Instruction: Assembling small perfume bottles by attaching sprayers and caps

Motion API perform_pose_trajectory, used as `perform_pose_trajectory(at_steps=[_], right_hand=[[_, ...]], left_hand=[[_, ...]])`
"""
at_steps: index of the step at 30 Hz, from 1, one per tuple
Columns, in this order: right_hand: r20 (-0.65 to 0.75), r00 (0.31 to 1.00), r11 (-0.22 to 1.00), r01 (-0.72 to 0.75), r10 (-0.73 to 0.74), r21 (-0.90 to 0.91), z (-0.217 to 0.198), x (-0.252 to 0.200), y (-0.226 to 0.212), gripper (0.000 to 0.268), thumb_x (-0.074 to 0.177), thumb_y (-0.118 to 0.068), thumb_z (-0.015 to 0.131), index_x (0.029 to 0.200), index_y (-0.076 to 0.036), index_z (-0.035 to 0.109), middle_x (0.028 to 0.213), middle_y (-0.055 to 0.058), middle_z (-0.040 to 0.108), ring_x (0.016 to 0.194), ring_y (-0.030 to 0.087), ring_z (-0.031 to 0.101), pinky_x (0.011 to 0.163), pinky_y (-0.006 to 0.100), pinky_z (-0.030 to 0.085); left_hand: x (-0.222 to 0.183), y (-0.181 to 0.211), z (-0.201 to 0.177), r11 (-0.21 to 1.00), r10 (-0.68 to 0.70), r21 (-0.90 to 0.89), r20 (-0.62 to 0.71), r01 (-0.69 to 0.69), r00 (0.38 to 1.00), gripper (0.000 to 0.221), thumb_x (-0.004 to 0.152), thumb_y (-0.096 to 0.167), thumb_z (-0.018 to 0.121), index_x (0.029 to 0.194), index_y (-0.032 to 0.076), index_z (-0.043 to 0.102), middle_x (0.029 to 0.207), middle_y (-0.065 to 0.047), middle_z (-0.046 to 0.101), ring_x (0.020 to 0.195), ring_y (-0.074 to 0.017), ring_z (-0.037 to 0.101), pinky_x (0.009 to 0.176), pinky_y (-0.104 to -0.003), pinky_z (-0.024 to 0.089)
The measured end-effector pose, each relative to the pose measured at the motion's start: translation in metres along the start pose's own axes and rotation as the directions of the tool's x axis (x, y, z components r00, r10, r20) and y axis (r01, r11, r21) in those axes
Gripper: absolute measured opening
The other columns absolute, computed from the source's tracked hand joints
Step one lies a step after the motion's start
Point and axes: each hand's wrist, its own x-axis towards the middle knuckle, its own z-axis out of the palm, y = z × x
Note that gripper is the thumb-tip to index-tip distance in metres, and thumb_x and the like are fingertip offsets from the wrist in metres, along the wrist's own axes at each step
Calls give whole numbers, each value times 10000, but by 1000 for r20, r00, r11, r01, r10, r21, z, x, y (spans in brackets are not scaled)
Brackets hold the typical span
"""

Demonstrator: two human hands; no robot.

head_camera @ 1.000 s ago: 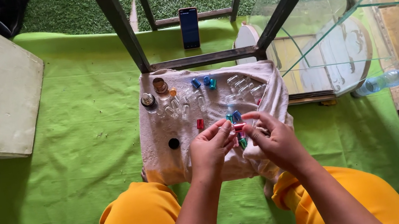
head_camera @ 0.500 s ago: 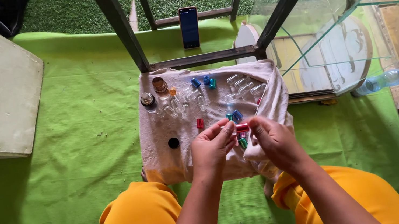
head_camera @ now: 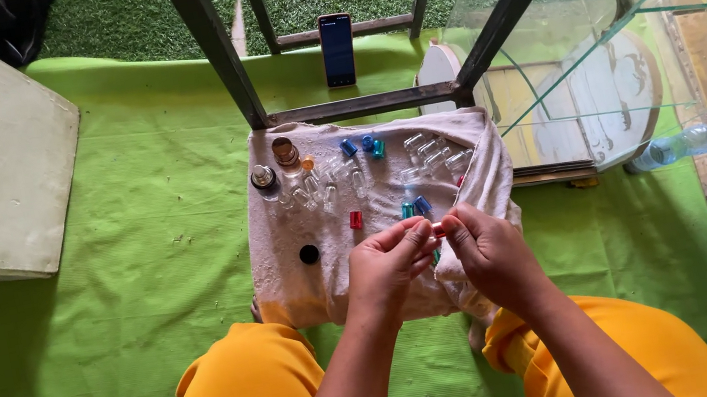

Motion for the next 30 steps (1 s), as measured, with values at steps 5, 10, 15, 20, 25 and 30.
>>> perform_pose_trajectory(at_steps=[5, 10, 15, 20, 25, 30], right_hand=[[-35, 999, 1000, -28, 28, 9, 2, 3, 4, 436, 1063, -471, 485, 853, -154, 697, 581, 120, 624, 637, 327, 625, 731, 476, 550], [-17, 998, 994, -65, 67, 87, 0, 5, 9, 454, 1065, -445, 501, 822, -128, 717, 553, 120, 587, 611, 263, 617, 713, 419, 556], [10, 994, 948, -109, 111, 298, -2, 8, 1, 429, 1017, -481, 612, 782, -132, 698, 570, 31, 638, 651, 151, 613, 720, 304, 525], [-27, 981, 958, -183, 194, 222, -3, 7, -9, 368, 927, -498, 732, 850, -140, 691, 612, 115, 615, 682, 239, 676, 729, 378, 540], [-143, 971, 965, -160, 192, 209, 1, 6, -6, 379, 950, -527, 551, 921, -173, 683, 750, -24, 641, 730, 128, 572, 690, 316, 438], [-91, 944, 902, -270, 316, 336, 14, 16, 15, 392, 918, -508, 580, 1108, -200, 733, 1158, 13, 795, 1109, 164, 727, 987, 294, 521]], left_hand=[[-5, 6, 5, 999, 15, 35, 16, -16, 1000, 364, 845, 172, 872, 1118, -41, 760, 813, -126, 770, 735, -168, 759, 741, -314, 642], [-5, 3, 4, 996, -1, 91, 73, -6, 997, 327, 842, 160, 870, 1081, -38, 770, 796, -139, 773, 720, -155, 761, 709, -269, 643], [-6, -2, 9, 989, -14, 148, 189, -14, 982, 455, 846, 77, 833, 1271, -8, 696, 878, -128, 772, 754, -180, 768, 669, -262, 651], [-7, -3, 2, 662, 9, 741, 146, -116, 989, 485, 821, 262, 775, 1302, 262, 707, 893, 0, 768, 867, -124, 734, 767, -323, 599], [-16, 12, 8, 577, 212, 795, 73, -185, 975, 257, 735, 292, 754, 971, 188, 750, 868, 50, 776, 808, -86, 700, 770, -256, 526], [-27, 31, 14, 523, 493, 781, 49, -341, 869, 182, 715, 304, 881, 840, 190, 813, 865, 37, 728, 687, -104, 692, 616, -231, 581]])
